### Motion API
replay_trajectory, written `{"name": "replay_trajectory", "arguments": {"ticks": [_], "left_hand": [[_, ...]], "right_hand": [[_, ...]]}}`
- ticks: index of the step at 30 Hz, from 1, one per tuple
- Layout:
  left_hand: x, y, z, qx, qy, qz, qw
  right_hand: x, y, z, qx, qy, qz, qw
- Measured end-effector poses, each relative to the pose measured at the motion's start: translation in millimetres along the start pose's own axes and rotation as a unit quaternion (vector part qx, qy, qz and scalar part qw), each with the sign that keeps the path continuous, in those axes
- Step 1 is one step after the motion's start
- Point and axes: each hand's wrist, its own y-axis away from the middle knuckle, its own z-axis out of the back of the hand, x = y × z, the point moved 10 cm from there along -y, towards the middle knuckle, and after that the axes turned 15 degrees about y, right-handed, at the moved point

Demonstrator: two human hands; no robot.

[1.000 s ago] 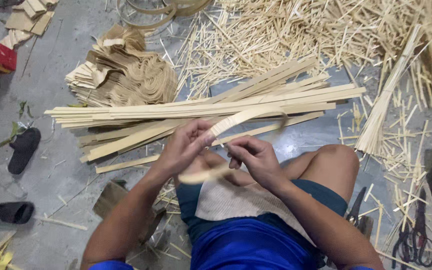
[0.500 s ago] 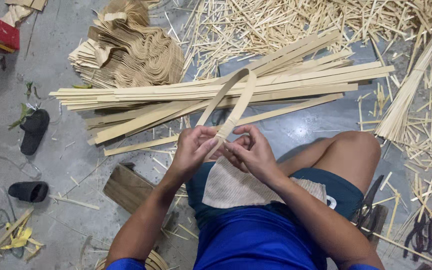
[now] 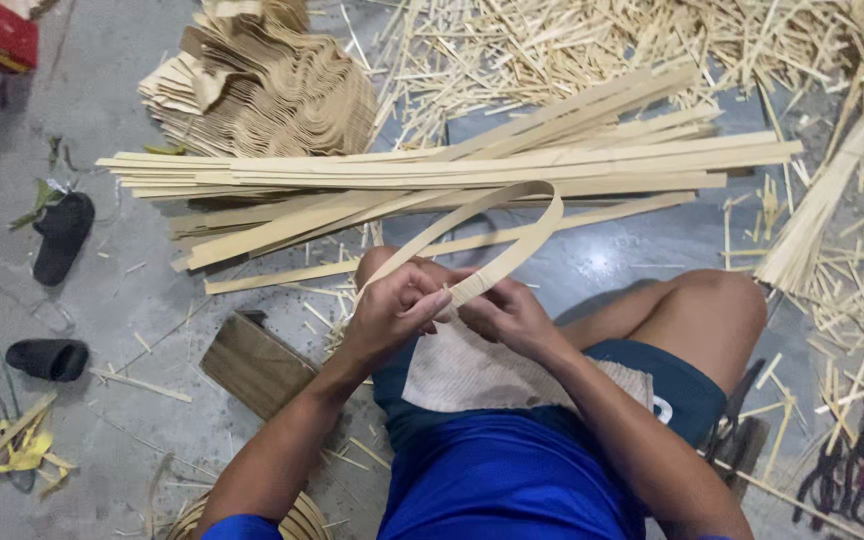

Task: The person sits on the floor and weaves thin bamboo strips around a circular bamboo ring to form a basket rim. They repeatedly insert strips, pull them through, and adjust the tension by hand.

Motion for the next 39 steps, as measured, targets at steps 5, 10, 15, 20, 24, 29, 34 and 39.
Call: {"name": "replay_trajectory", "arguments": {"ticks": [5,10,15,20,24,29,34,39], "left_hand": [[-13,7,-13,0.017,-0.086,-0.052,0.995],[-11,4,-10,0.045,-0.09,-0.068,0.993],[32,-8,-19,0.129,-0.016,0.005,0.991],[59,-20,-10,0.082,-0.084,0.075,0.99],[11,-10,-46,0.189,-0.181,-0.083,0.962],[-40,17,-80,0.214,-0.236,-0.157,0.935],[-85,11,-53,0.087,-0.474,-0.166,0.86],[-139,-7,-42,-0.128,-0.341,-0.354,0.861]], "right_hand": [[18,-22,-3,-0.038,0.142,0.149,0.978],[-5,-22,-6,-0.011,0.124,0.082,0.989],[-2,27,1,0.006,0.141,0.034,0.989],[103,73,18,-0.218,0.494,0.29,0.79],[137,58,5,-0.158,0.529,0.377,0.744],[154,40,45,-0.227,0.433,0.318,0.812],[129,38,81,-0.129,0.358,0.187,0.906],[100,55,109,-0.235,0.192,0.156,0.94]]}}
